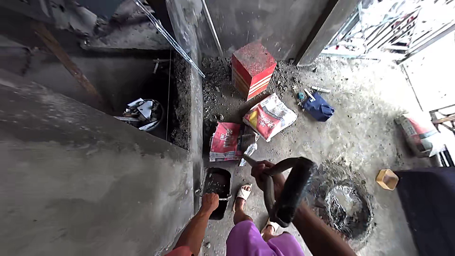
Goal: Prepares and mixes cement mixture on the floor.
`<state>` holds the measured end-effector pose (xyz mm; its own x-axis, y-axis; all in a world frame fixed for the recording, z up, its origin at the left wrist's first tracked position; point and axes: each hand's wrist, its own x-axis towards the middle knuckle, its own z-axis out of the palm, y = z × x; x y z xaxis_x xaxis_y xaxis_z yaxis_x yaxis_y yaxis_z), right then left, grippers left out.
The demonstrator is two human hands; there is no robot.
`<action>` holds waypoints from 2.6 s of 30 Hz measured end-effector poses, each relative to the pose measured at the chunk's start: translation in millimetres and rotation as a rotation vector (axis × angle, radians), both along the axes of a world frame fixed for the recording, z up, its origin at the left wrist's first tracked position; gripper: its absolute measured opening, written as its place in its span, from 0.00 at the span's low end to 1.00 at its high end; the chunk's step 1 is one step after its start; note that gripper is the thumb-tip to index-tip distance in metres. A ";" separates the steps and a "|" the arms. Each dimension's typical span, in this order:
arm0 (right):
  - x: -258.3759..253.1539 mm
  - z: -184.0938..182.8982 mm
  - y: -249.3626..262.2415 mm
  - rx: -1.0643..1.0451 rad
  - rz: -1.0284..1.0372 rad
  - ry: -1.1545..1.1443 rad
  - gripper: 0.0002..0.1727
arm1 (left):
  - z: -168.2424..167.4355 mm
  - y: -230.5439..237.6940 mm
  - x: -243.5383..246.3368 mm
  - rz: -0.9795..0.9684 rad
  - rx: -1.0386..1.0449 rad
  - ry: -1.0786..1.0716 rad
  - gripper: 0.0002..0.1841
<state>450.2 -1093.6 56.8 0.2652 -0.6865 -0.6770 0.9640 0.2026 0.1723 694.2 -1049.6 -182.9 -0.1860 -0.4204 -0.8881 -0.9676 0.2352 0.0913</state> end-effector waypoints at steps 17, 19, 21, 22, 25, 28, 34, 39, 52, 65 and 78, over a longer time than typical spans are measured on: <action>198.5 -30.6 -113.0 0.121 0.601 0.448 0.18 | 1.9 6.0 17.8 0.028 -0.008 -0.059 0.20; 214.9 -36.7 -112.5 0.080 0.698 0.463 0.19 | 14.4 3.9 14.9 0.043 -0.031 -0.051 0.20; 220.7 -39.4 -109.7 0.044 0.775 0.474 0.25 | 21.2 1.8 12.0 0.059 -0.047 -0.048 0.21; 219.7 -40.3 -108.7 0.026 0.789 0.462 0.27 | 26.2 -0.9 9.2 0.081 -0.043 -0.046 0.22; 206.2 -43.6 -97.8 -0.057 0.818 0.431 0.28 | 32.2 -7.9 5.4 0.069 -0.044 -0.027 0.25; 174.4 -51.0 -77.6 -0.105 0.849 0.411 0.30 | 36.7 -11.8 -3.2 0.012 -0.085 0.016 0.24; 99.3 -82.2 -22.1 -0.021 0.783 0.514 0.26 | 37.2 -15.2 -29.4 -0.173 0.029 -0.090 0.23; -37.8 -113.4 85.1 0.232 0.674 0.704 0.25 | 21.8 -14.4 -47.2 -0.275 0.028 -0.061 0.21; -162.3 -196.8 362.9 0.410 0.728 0.835 0.27 | 125.5 63.9 -206.4 -0.532 0.006 -0.053 0.21; -193.1 -217.1 501.2 0.483 0.661 1.026 0.60 | 203.6 221.2 -474.9 -1.018 0.235 0.331 0.24; -333.7 -186.1 575.1 0.986 -0.311 0.630 0.21 | 204.9 366.7 -695.8 -1.101 0.148 0.591 0.26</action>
<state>116.5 -518.5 -129.3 -0.3842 0.2218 -0.8962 0.9185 -0.0062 -0.3953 -1.7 -682.9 22.1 -0.7586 0.3065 -0.5749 -0.0679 0.8404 0.5377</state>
